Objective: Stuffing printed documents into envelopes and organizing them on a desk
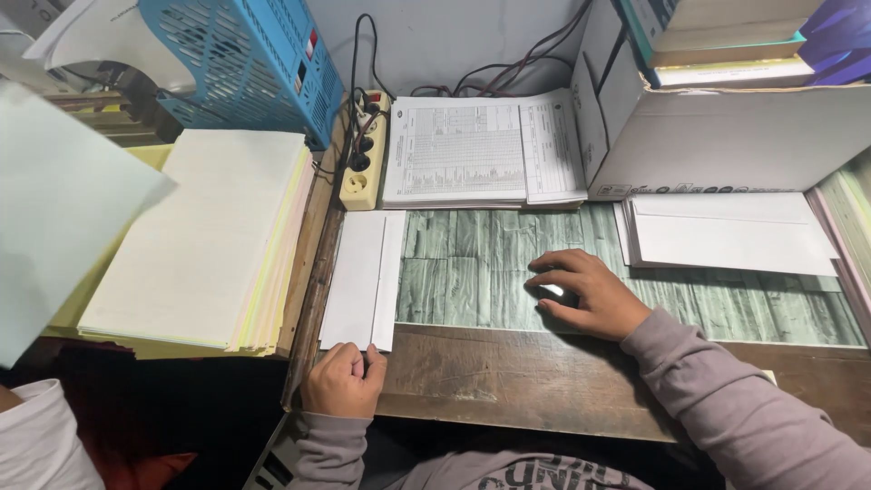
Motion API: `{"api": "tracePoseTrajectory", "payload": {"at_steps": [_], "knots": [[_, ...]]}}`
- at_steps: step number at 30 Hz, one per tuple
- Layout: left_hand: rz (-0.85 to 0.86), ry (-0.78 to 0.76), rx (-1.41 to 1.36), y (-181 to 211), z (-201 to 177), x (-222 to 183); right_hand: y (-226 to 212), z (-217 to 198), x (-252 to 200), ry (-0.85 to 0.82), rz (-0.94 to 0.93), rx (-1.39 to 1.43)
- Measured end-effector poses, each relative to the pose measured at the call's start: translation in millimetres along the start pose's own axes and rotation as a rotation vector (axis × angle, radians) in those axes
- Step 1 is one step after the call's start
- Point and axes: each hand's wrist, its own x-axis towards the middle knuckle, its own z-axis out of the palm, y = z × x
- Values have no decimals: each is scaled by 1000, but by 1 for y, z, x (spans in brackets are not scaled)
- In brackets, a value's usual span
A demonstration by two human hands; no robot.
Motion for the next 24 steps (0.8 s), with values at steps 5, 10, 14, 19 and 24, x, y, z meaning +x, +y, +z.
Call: {"api": "tracePoseTrajectory", "payload": {"at_steps": [5, 10, 14, 19, 24], "knots": [[9, 24, 7, 1, -1, 2, -4, 4, 3, -33, 103, -62], [-15, -1, 24, -2, 1, -2, -7, 8, 2, -19, 92, -93], [-25, -7, 40, -1, 2, -2, -15, 8, 1, 4, 98, -95], [-9, -24, 39, -1, 1, -1, -14, 11, 2, 1, 117, -108], [-27, -17, 15, 2, -1, 1, -16, 11, 3, -9, 144, -95]]}}
